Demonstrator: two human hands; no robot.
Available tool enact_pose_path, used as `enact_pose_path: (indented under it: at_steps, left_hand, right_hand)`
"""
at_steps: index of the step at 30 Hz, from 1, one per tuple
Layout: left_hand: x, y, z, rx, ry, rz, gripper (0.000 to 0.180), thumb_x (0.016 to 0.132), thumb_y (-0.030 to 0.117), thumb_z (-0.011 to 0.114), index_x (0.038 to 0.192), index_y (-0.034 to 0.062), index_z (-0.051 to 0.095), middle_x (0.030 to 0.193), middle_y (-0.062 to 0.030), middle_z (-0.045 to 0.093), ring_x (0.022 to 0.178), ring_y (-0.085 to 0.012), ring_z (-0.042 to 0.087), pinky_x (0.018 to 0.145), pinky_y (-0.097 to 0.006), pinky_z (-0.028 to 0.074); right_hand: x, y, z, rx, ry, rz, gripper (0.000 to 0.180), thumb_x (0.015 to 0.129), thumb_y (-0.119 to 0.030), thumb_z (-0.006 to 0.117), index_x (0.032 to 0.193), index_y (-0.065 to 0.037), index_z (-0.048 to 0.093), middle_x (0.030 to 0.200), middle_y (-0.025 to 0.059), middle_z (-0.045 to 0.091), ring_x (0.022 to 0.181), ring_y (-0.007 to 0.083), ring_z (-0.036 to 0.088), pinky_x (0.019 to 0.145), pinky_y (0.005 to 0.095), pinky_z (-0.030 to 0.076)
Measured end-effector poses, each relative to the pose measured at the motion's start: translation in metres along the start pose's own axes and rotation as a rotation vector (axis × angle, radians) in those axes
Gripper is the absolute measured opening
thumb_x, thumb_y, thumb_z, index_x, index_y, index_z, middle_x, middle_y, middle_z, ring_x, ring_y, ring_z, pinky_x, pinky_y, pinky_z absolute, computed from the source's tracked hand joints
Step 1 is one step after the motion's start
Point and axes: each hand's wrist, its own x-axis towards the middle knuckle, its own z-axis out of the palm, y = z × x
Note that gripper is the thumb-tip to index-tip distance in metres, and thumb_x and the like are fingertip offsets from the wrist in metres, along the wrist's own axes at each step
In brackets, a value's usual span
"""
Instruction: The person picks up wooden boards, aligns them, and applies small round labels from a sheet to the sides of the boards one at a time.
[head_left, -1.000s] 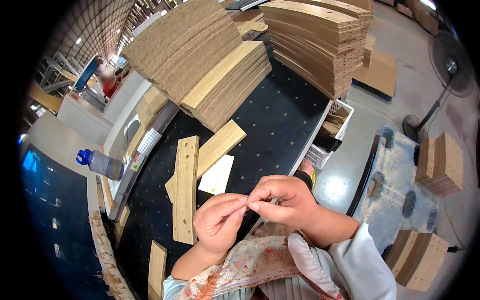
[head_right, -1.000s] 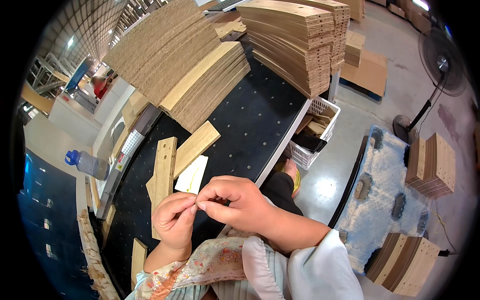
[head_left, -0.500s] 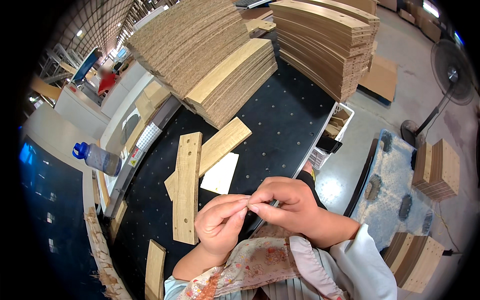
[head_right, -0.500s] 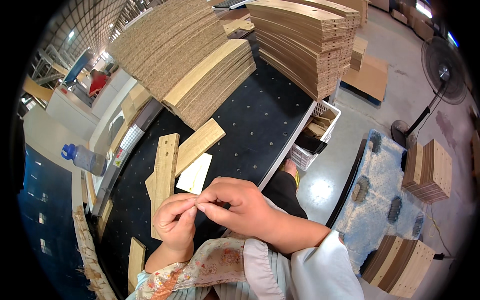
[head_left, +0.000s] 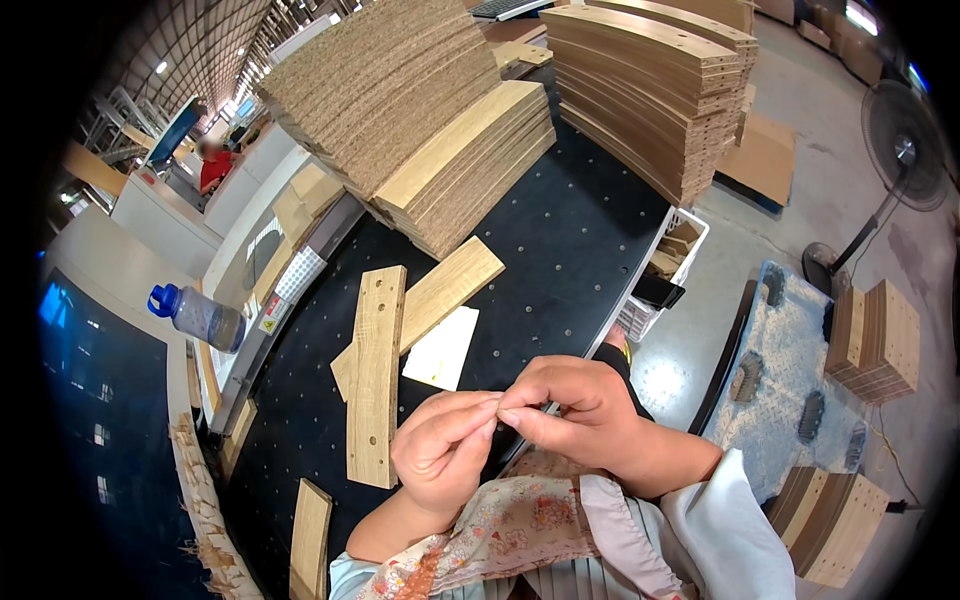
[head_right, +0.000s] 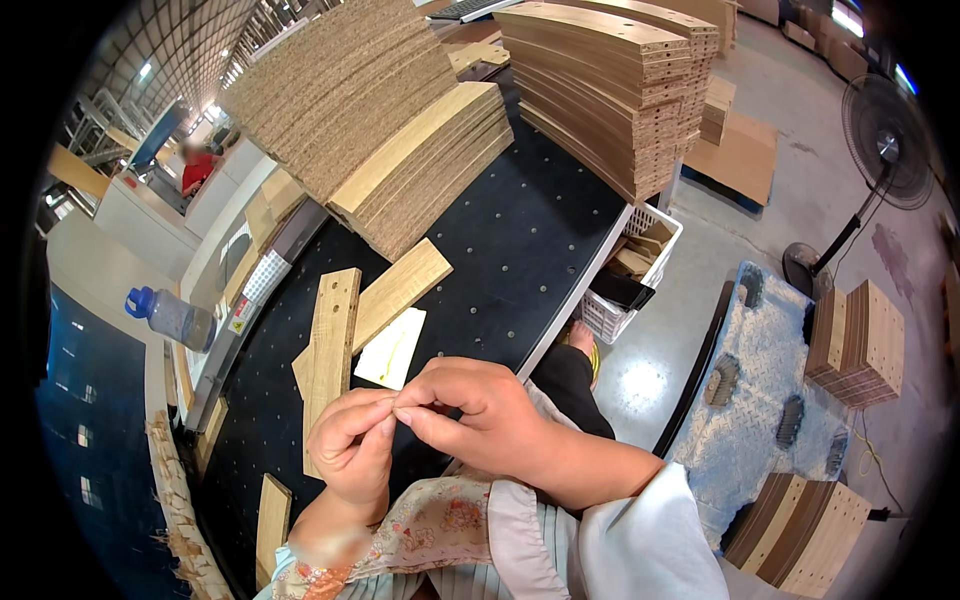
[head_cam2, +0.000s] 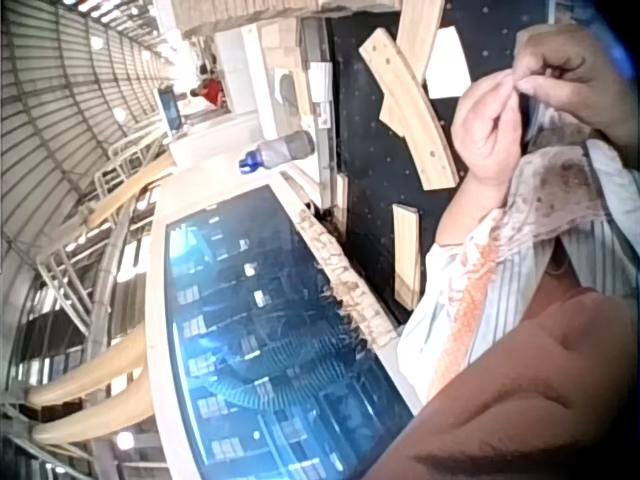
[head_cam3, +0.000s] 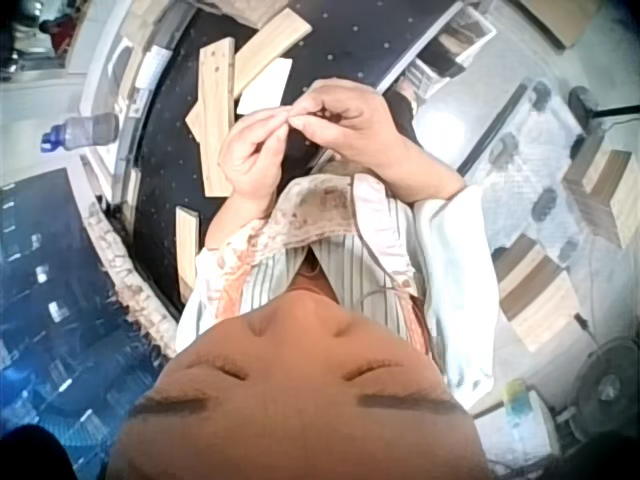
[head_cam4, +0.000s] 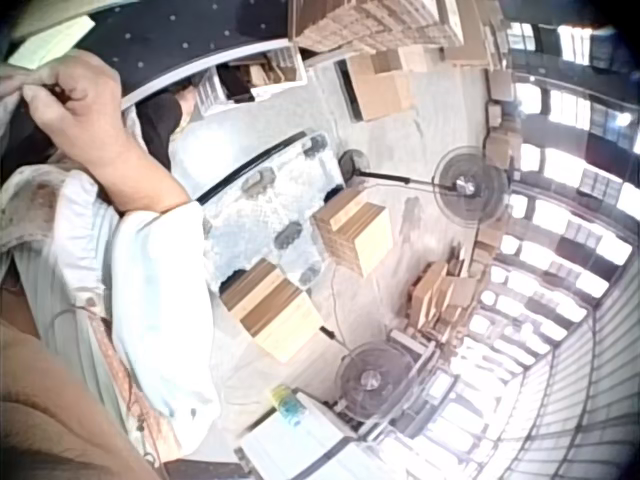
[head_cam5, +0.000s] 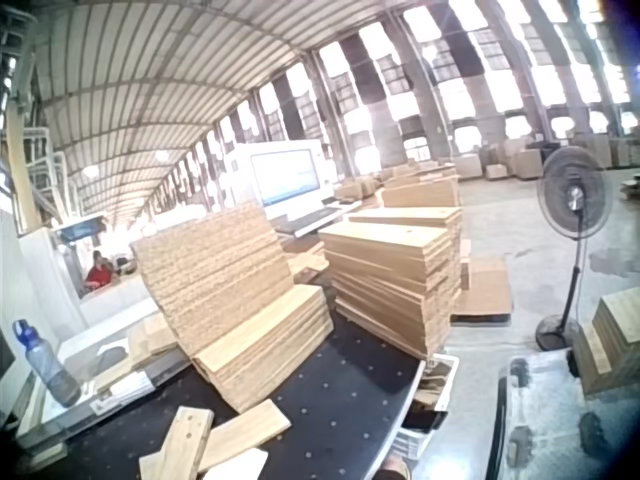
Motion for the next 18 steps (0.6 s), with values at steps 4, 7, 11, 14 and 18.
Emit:
enact_pose_path:
  at_steps: [4,7,11,14,18]
  left_hand:
    - [-0.0001,0.0001,0.0003,0.005,-0.006,0.025,0.014,0.076,-0.007,0.059,0.089,-0.0027,0.063,0.089,-0.0165,0.062,0.077,-0.0186,0.060,0.066,-0.025,0.047]
    - [-0.0014,0.0012,-0.0010,0.046,-0.016,0.037,0.018,0.075,-0.009,0.058,0.090,-0.0026,0.063,0.090,-0.0167,0.064,0.079,-0.0221,0.063,0.068,-0.027,0.050]
    - [-0.0026,0.0006,-0.0003,0.016,0.002,0.028,0.018,0.075,-0.009,0.058,0.091,-0.0026,0.063,0.090,-0.0171,0.064,0.080,-0.0221,0.063,0.069,-0.027,0.050]
    - [-0.0034,-0.0001,0.0012,-0.023,0.018,0.014,0.018,0.075,-0.008,0.058,0.091,-0.0025,0.063,0.091,-0.0175,0.063,0.081,-0.0221,0.062,0.069,-0.027,0.050]
    - [-0.0042,-0.0012,0.0025,-0.053,0.025,0.005,0.017,0.076,-0.008,0.058,0.092,-0.0023,0.063,0.092,-0.0177,0.063,0.082,-0.0221,0.062,0.071,-0.027,0.050]
  right_hand:
    - [-0.0010,-0.0022,-0.0006,0.004,-0.006,0.023,0.005,0.077,-0.004,0.062,0.081,-0.001,0.063,0.070,0.0076,0.059,0.061,0.0152,0.055,0.054,0.0257,0.042]
    - [-0.0020,-0.0041,-0.0023,0.004,-0.034,0.058,0.005,0.079,-0.004,0.063,0.081,0.001,0.064,0.074,0.0088,0.061,0.066,0.0146,0.058,0.057,0.0249,0.044]
    - [-0.0025,-0.0045,-0.0020,0.012,-0.039,0.076,0.005,0.079,-0.003,0.062,0.081,0.001,0.064,0.073,0.0086,0.061,0.066,0.0143,0.058,0.057,0.0246,0.043]
    - [-0.0025,-0.0040,-0.0017,0.017,-0.038,0.077,0.005,0.079,-0.003,0.062,0.081,0.001,0.064,0.074,0.0085,0.061,0.066,0.0141,0.058,0.058,0.0245,0.043]
    - [-0.0027,-0.0035,-0.0016,0.025,-0.025,0.083,0.005,0.079,-0.003,0.062,0.081,0.001,0.064,0.074,0.0083,0.061,0.066,0.0138,0.058,0.058,0.0245,0.043]
